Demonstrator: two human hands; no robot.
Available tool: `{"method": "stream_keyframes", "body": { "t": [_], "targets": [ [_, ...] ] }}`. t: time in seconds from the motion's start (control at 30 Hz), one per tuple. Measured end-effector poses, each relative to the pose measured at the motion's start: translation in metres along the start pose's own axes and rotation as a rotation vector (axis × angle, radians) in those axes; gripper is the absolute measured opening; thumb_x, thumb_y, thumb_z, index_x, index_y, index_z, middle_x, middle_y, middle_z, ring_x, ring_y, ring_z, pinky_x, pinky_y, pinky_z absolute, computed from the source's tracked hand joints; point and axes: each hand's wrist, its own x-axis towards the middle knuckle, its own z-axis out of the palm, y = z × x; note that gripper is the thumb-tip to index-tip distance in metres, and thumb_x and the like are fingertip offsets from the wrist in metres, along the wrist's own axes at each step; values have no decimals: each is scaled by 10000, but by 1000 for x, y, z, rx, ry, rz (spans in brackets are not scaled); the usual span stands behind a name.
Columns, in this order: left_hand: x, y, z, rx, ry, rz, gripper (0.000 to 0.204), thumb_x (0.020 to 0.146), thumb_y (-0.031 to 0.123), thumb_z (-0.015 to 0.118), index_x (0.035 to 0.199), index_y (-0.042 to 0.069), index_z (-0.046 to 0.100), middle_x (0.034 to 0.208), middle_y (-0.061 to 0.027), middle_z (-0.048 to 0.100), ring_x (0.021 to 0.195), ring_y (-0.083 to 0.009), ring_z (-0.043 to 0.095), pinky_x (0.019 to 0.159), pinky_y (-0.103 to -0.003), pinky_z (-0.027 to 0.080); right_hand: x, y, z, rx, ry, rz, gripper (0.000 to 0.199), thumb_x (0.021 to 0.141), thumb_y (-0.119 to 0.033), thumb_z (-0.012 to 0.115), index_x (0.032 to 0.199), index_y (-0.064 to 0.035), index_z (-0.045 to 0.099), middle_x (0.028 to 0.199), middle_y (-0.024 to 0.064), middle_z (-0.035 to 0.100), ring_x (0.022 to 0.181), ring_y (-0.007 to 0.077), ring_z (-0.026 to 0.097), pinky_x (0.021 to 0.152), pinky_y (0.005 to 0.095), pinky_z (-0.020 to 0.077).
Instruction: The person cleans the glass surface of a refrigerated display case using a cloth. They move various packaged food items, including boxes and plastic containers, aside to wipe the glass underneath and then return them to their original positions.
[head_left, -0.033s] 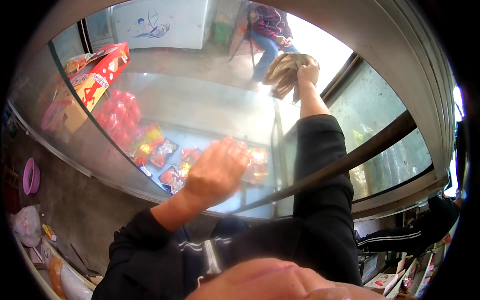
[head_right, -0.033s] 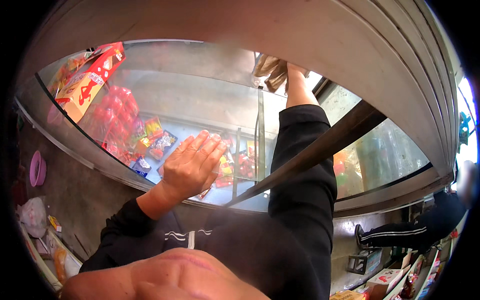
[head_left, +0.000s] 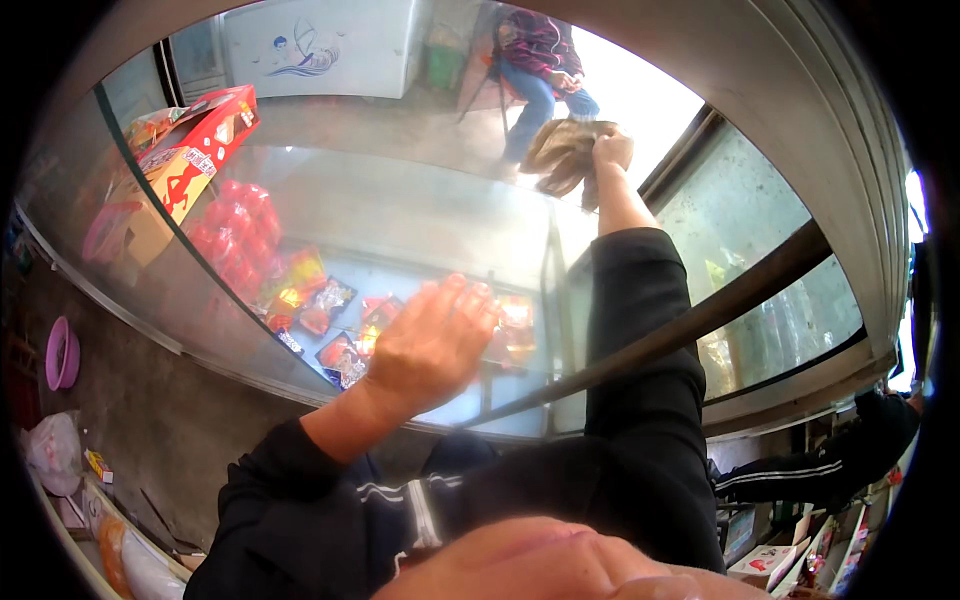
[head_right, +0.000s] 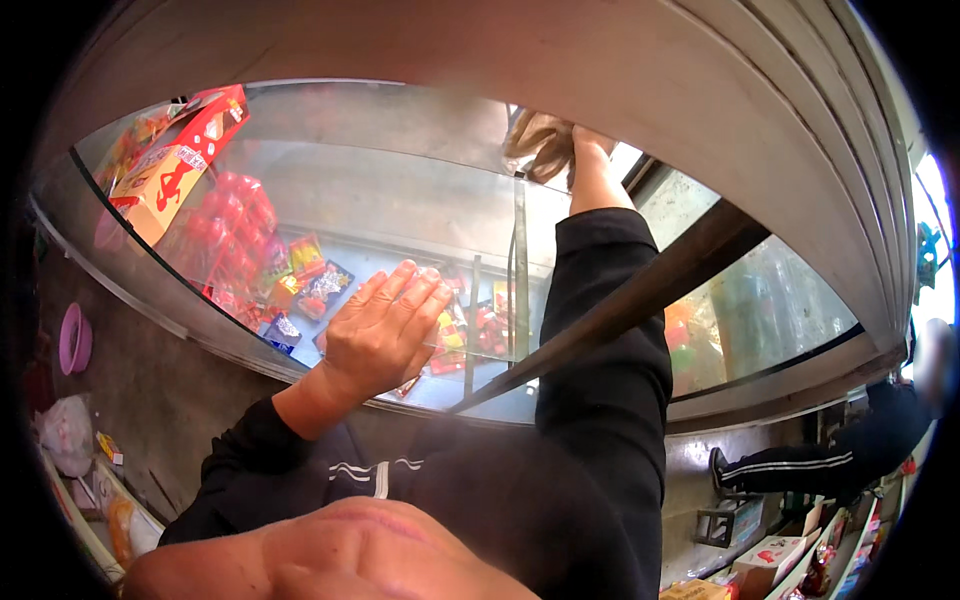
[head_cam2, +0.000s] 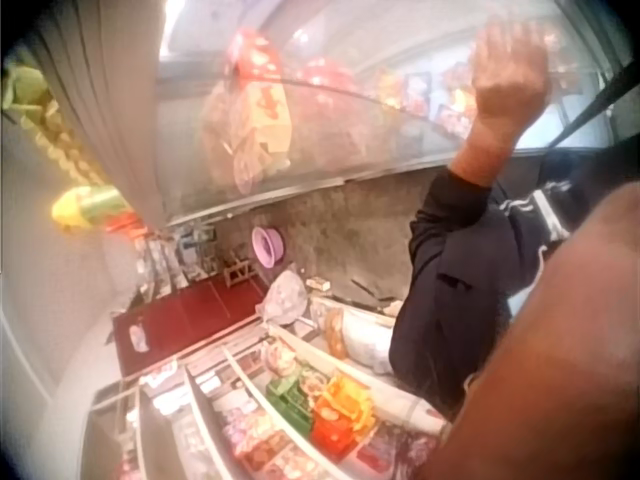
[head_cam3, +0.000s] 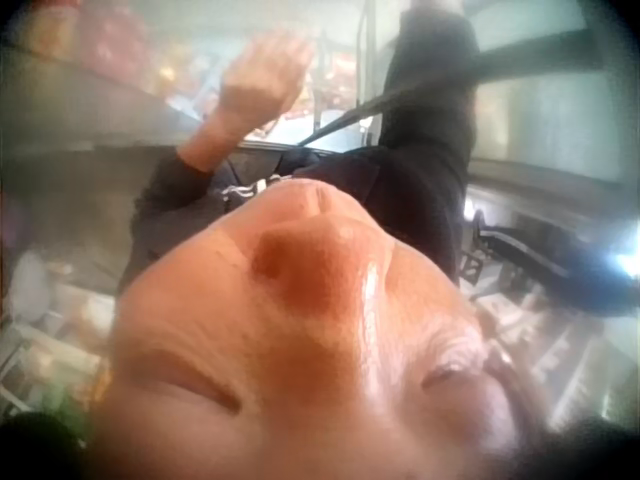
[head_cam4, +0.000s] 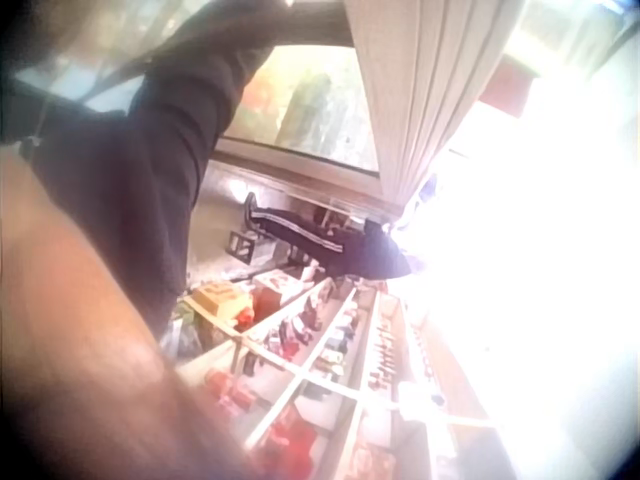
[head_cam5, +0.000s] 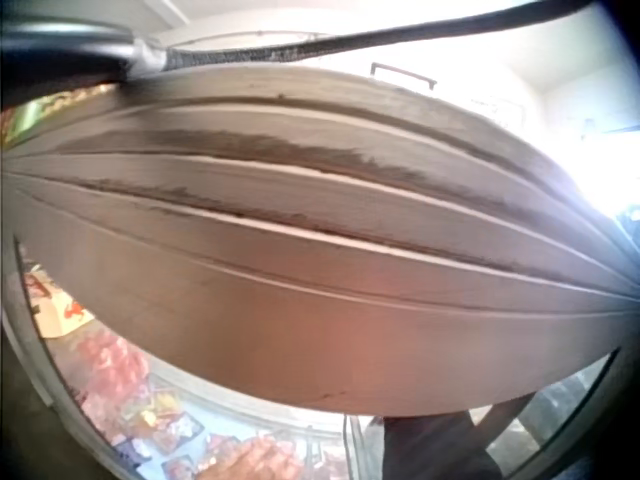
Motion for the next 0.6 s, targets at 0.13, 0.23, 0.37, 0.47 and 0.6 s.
{"method": "stream_keyframes", "body": {
  "t": [0.13, 0.23, 0.37, 0.47, 0.6],
  "targets": [
    [4, 1, -1, -13, -9, 33, 338, 752, 157, 635, 1085, 111, 668, 1063, -63, 674, 1034, -249, 643, 891, -377, 500, 3, 24, -9, -121, -135, 256, 354, 762, -69, 491, 1044, -100, 703, 1070, 165, 666, 1056, 319, 601, 950, 368, 454],
    [-8, -3, -9, 27, -67, -19, 340, 752, 163, 638, 1087, 110, 667, 1066, -64, 674, 1035, -250, 643, 893, -377, 499, -34, -45, -11, -6, -36, 12, 356, 759, -67, 497, 1045, -104, 706, 1058, 169, 670, 1020, 315, 624, 930, 368, 471],
    [2, 0, -5, -6, -20, 10, 326, 759, 162, 636, 1078, 106, 667, 1064, -66, 673, 1035, -254, 643, 895, -381, 499, 4, -7, -12, 15, 96, -144, 350, 765, -76, 503, 1040, -118, 715, 1021, 157, 686, 997, 291, 643, 916, 358, 482],
    [2, 0, -3, -12, -5, 12, 319, 763, 158, 633, 1075, 104, 667, 1063, -68, 672, 1035, -253, 642, 896, -381, 498, 5, 15, 4, -46, -51, 60, 315, 784, -90, 500, 974, -164, 741, 998, 116, 700, 961, 275, 660, 894, 350, 494],
    [1, -2, -3, -8, -19, 23, 323, 766, 157, 632, 1082, 102, 665, 1067, -68, 671, 1037, -252, 642, 898, -380, 497, 9, 14, 9, -39, -217, 334, 296, 789, -111, 502, 920, -189, 755, 987, 97, 705, 937, 264, 669, 876, 345, 505]
  ]
}}
